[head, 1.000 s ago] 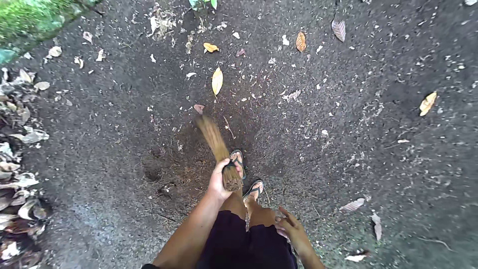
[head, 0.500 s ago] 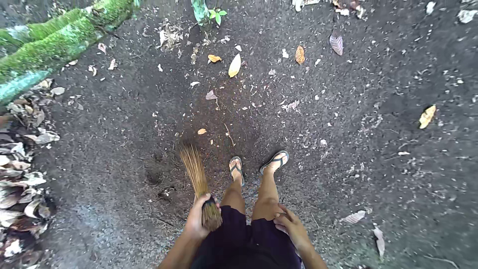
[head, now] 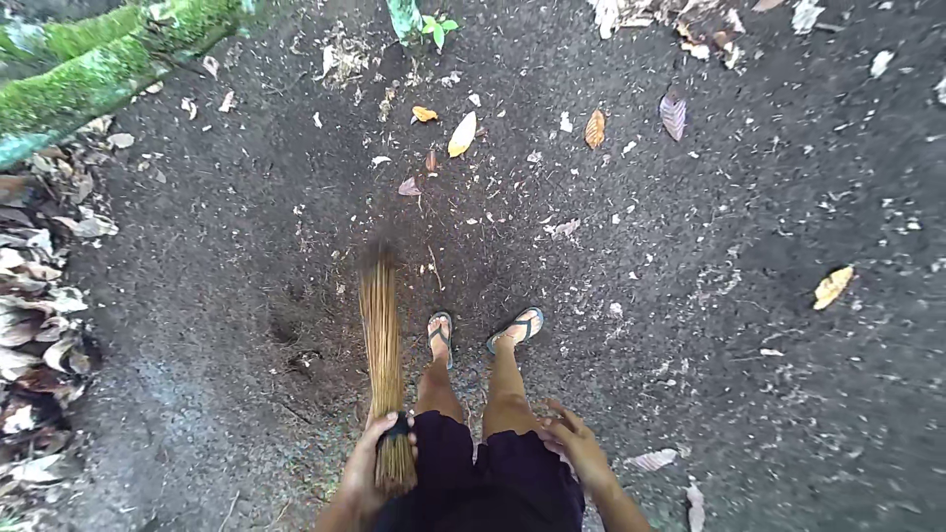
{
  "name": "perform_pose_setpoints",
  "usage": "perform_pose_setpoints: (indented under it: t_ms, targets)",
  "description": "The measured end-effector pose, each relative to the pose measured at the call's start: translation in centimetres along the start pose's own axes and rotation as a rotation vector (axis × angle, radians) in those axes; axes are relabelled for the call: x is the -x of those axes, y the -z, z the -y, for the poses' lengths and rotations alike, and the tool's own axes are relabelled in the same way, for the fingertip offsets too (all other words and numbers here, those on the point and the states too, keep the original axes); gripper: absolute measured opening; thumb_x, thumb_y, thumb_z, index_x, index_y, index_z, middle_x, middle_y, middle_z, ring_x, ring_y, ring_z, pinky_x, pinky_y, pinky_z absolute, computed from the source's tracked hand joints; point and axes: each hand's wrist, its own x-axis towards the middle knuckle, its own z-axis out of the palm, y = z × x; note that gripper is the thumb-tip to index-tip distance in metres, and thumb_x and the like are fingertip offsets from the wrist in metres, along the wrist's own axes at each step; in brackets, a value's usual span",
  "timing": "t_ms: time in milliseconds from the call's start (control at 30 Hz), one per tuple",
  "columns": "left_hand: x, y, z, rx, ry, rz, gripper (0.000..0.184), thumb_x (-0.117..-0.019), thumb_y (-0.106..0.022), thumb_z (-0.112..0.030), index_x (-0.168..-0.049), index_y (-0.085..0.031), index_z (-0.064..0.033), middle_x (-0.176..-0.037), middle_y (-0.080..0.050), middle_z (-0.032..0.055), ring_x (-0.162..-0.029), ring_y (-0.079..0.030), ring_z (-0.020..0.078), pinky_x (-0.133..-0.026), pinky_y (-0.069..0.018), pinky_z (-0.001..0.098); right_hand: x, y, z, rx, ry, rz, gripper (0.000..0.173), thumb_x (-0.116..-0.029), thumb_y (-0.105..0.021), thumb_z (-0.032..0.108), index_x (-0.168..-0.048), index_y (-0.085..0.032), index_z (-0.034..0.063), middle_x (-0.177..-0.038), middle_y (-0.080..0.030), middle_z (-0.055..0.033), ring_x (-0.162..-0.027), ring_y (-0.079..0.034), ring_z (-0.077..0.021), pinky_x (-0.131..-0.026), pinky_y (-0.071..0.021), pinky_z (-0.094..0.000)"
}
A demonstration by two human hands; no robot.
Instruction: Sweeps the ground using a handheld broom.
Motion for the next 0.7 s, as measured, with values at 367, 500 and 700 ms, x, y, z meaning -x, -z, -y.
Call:
perform_pose_setpoints:
  t_ms: [367,500,700]
  targets:
    - [-5.3,-14.4,2.7,-0.001,0.213,0.364,0.027,-0.1034,-0.038,-0.025,-0.116,-0.052,-0.0061,-0.095,-0.067,0.0135,-0.068,-0.068,0.0195,-0.057,-0.0589,0.0304,-0.3,5.4,0.9,-0.014,-0.039,0.000,0.049,-0.1018,-0.056,0.008,-0.150,-0.046,0.0050,-0.117,-0.066,-0.0211,-0.095,-0.068,-0.0266,-0.082,-0.0573,-0.0421]
    - [0.3,-11.2,2.7,-0.070,0.148,0.410,0.059,-0.0892,-0.062,-0.023,-0.143,-0.039,-0.0195,-0.106,-0.068,0.0145,-0.075,-0.070,0.0221,-0.062,-0.0595,0.0328,-0.8,6.1,2.4,0.004,-0.034,0.020,0.047,-0.1020,-0.056,0.008,-0.148,-0.047,0.0035,-0.113,-0.067,-0.0202,-0.094,-0.069,-0.0260,-0.082,-0.0578,-0.0419]
    - [-2.1,-11.4,1.0,-0.060,-0.064,0.000,0.037,-0.1084,-0.038,-0.029,-0.143,-0.037,-0.0163,-0.094,-0.065,0.0127,-0.070,-0.068,0.0212,-0.059,-0.0599,0.0333,-1.0,8.0,3.0,-0.056,-0.027,0.020,0.048,-0.1027,-0.055,0.008,-0.149,-0.046,0.0042,-0.114,-0.066,-0.0212,-0.093,-0.068,-0.0263,-0.080,-0.0580,-0.0416]
